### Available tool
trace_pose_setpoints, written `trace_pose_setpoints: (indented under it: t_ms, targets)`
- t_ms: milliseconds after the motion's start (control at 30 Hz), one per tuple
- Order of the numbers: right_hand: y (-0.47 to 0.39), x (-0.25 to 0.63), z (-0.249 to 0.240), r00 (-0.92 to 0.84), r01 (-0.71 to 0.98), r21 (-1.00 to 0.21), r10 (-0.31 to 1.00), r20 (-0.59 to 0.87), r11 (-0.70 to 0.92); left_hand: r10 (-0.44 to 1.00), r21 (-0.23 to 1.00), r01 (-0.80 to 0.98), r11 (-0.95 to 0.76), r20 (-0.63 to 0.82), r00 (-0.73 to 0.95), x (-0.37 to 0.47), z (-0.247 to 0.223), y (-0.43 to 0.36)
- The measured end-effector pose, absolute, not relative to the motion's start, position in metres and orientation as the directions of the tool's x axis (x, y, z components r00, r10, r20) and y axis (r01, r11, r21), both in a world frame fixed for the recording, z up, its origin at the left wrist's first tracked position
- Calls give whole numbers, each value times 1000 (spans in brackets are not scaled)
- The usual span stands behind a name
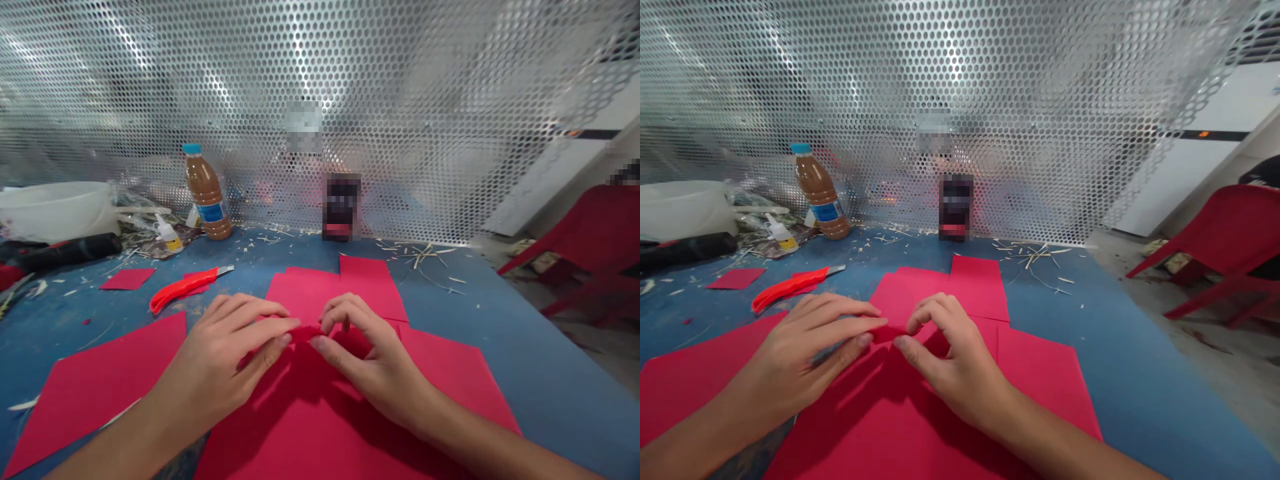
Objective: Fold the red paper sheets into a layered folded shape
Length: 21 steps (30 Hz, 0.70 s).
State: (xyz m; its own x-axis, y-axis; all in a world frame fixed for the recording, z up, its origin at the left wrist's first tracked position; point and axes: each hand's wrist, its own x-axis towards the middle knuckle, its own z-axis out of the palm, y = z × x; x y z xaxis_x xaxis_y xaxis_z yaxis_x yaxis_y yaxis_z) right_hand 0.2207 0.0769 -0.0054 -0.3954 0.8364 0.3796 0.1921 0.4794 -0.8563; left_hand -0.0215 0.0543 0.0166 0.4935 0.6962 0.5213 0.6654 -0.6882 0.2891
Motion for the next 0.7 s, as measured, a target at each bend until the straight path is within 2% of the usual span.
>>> trace_pose_setpoints:
  t_ms: [133, 300, 367, 433, 500, 600, 700]
  targets:
    - [77, 219, -5, -436, 121, -945, 871, 225, 304, 725, 385, 626, -678, 490, 484, -16, 15, 47]
    - [76, 219, -6, -475, 39, -982, 868, 146, 186, 874, 647, 590, -483, 314, 372, -13, 9, 47]
    - [76, 220, -4, -511, 27, -991, 853, 102, 134, 885, 676, 576, -460, 304, 352, -13, 8, 48]
    - [76, 221, -1, -552, 30, -994, 830, 73, 108, 850, 622, 579, -527, 385, 359, -13, 9, 48]
    - [75, 222, 2, -593, 29, -996, 803, 53, 87, 767, 509, 580, -636, 503, 399, -12, 11, 48]
    - [75, 223, 4, -637, 4, -999, 770, 34, 47, 605, 272, 580, -768, 606, 517, -11, 14, 46]
    - [76, 223, 3, -657, 22, -998, 754, 27, 54, 466, 1, 586, -810, 610, 642, -11, 15, 45]
